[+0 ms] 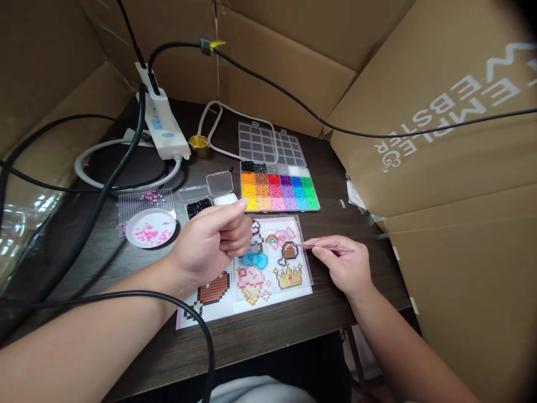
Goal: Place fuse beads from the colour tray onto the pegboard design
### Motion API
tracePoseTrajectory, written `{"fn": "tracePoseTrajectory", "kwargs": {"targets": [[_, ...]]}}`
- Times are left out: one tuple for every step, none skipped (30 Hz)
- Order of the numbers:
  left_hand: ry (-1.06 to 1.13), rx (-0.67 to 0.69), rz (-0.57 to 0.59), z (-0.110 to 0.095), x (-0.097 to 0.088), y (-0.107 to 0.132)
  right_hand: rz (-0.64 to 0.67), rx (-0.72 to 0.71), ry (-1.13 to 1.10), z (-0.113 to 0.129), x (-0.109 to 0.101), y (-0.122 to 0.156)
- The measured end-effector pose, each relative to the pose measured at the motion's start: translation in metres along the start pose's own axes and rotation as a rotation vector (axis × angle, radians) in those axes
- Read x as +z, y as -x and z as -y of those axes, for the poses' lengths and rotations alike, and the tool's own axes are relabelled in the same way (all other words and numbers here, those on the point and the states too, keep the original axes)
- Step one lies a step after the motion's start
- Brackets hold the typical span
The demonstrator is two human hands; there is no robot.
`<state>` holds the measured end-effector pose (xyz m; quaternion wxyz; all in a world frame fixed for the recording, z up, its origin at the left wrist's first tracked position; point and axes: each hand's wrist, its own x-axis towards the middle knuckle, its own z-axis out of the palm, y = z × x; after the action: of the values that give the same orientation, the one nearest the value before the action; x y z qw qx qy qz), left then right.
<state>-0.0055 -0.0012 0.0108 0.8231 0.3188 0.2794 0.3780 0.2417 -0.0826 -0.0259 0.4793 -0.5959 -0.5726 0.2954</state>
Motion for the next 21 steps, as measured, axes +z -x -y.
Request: {"fn": "tracePoseTrajectory", "kwargs": {"targets": [[0.001, -0.002, -0.001, 0.0, 0.0, 0.0001, 0.001, 0.005, 0.008, 0.0002, 0.0004, -0.0004], [0.002, -0.004, -0.002, 0.0, -0.0001, 0.0002, -0.001, 0.01, 0.013, 0.0003, 0.0008, -0.0006], [0.003, -0.007, -0.004, 0.0, -0.0002, 0.0003, -0.004, 0.014, 0.016, 0.0003, 0.0013, -0.0008], [0.003, -0.009, -0.005, 0.0, -0.0003, 0.0004, -0.005, 0.017, 0.015, 0.0001, 0.0017, -0.0009], [0.003, -0.011, -0.006, 0.0, -0.0003, 0.0005, -0.009, 0.017, 0.012, -0.0002, 0.002, -0.0008], [0.002, -0.012, -0.007, 0.0001, -0.0004, 0.0006, -0.01, 0.017, 0.006, -0.0006, 0.0022, -0.0008], [0.002, -0.013, -0.008, 0.0001, -0.0005, 0.0006, -0.011, 0.018, 0.002, -0.001, 0.0024, -0.0007], [0.003, -0.013, -0.01, 0.0001, -0.0005, 0.0005, -0.011, 0.02, -0.001, -0.0015, 0.0024, -0.0006], [0.005, -0.015, -0.013, 0.0002, -0.0005, 0.0005, -0.013, 0.022, -0.002, -0.002, 0.0024, -0.0005], [0.009, -0.015, -0.015, 0.0002, -0.0005, 0.0005, -0.015, 0.024, -0.001, -0.0024, 0.0024, -0.0004], [0.014, -0.017, -0.017, 0.0003, -0.0004, 0.0005, -0.014, 0.026, 0.001, -0.0027, 0.0024, -0.0004], [0.018, -0.018, -0.019, 0.0003, -0.0003, 0.0006, -0.012, 0.027, 0.002, -0.0029, 0.0023, -0.0003], [0.02, -0.019, -0.022, 0.0003, -0.0001, 0.0006, -0.012, 0.027, 0.003, -0.0031, 0.0023, -0.0003], [0.021, -0.019, -0.022, 0.0003, 0.0001, 0.0008, -0.01, 0.026, 0.005, -0.003, 0.0022, -0.0003], [0.02, -0.019, -0.021, 0.0002, 0.0003, 0.0008, -0.007, 0.026, 0.01, -0.0029, 0.0021, -0.0003], [0.017, -0.019, -0.019, 0.0001, 0.0006, 0.0009, -0.003, 0.025, 0.015, -0.0027, 0.002, -0.0003], [0.012, -0.019, -0.016, 0.0, 0.0009, 0.0009, -0.002, 0.025, 0.018, -0.0025, 0.0019, -0.0003], [0.007, -0.019, -0.013, -0.0002, 0.0011, 0.0009, -0.001, 0.025, 0.019, -0.0023, 0.0019, -0.0002], [0.002, -0.017, -0.011, -0.0003, 0.0014, 0.0008, 0.001, 0.026, 0.019, -0.0021, 0.0018, 0.0], [-0.002, -0.015, -0.009, -0.0004, 0.0015, 0.0007, 0.002, 0.028, 0.018, -0.0021, 0.0018, 0.0001], [-0.003, -0.013, -0.008, -0.0005, 0.0017, 0.0006, 0.003, 0.03, 0.017, -0.0021, 0.0017, 0.0003]]}}
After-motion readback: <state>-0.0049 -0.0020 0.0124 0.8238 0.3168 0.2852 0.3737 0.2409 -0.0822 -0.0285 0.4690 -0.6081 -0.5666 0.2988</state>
